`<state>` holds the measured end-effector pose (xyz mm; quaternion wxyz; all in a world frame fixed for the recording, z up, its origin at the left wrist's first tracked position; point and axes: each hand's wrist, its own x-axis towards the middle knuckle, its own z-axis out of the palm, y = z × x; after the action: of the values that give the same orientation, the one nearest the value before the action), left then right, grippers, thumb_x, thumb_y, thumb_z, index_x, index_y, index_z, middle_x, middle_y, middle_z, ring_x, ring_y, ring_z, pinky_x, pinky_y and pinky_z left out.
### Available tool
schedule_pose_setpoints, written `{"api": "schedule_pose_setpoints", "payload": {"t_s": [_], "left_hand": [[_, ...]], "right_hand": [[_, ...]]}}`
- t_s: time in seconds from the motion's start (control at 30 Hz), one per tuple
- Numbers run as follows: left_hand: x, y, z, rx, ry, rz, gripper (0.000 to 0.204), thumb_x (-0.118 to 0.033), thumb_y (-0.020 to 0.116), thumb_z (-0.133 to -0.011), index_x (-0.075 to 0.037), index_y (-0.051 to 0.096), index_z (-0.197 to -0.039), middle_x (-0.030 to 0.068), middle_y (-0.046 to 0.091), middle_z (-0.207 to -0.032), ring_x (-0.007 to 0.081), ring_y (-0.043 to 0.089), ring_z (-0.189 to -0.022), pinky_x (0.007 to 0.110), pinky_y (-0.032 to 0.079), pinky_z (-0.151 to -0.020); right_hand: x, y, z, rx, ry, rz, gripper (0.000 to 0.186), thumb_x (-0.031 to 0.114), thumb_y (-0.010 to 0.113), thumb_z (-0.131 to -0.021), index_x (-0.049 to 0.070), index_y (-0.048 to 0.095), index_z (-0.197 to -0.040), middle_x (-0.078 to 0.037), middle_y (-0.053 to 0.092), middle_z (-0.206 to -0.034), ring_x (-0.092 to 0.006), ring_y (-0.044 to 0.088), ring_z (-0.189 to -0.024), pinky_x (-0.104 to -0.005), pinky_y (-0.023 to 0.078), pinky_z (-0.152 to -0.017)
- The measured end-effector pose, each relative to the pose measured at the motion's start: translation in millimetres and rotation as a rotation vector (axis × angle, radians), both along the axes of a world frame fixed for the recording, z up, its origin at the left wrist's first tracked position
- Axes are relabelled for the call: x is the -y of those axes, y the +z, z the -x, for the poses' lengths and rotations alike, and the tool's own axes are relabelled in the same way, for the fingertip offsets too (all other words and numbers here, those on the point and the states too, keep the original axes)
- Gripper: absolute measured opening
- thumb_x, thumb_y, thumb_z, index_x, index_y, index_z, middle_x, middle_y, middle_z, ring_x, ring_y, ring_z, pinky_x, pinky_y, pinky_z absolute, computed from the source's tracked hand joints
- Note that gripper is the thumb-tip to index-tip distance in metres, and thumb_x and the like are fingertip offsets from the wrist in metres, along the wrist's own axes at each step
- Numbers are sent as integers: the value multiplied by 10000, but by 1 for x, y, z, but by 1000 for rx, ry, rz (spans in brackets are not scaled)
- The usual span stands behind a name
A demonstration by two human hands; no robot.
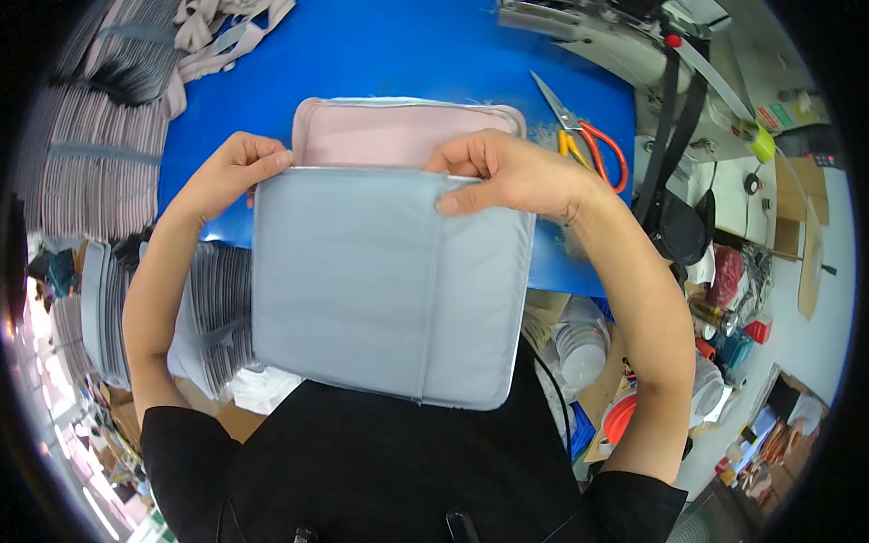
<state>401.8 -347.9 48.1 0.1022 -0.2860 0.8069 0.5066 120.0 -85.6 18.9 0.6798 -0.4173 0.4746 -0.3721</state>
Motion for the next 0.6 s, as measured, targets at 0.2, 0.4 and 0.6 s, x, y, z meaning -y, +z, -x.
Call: {"api": "schedule_pose_setpoints", "payload": {"t_s": [0.2,0.4,0.6], "left_hand": [[-2,-4,36,-8,-8,-466,334,-334,776,-976,-22,765,-858,0,676,-725,75,591,-671,270,504,-655],[10,-16,37,-127,-143,-11,281,-273,782,-964,-1,780,-892,10,669,-820,70,566,-701,251,431,-595],[27,-57,62,-429,-188,802,188,-208,780,-936,-22,803,-915,98,780,-1044,216,678,-956,346,540,-817]], "right_hand": [[0,-4,15,-220,-21,-77,269,313,744,-999,52,746,-936,71,655,-841,-58,550,-813,-256,448,-772],[25,4,19,-500,48,-76,304,299,776,-952,40,748,-794,13,648,-798,-110,532,-766,-302,437,-721],[57,-30,20,-1098,-202,477,179,245,792,-879,68,806,-858,-76,680,-1277,-242,628,-1056,-385,517,-841]]}}
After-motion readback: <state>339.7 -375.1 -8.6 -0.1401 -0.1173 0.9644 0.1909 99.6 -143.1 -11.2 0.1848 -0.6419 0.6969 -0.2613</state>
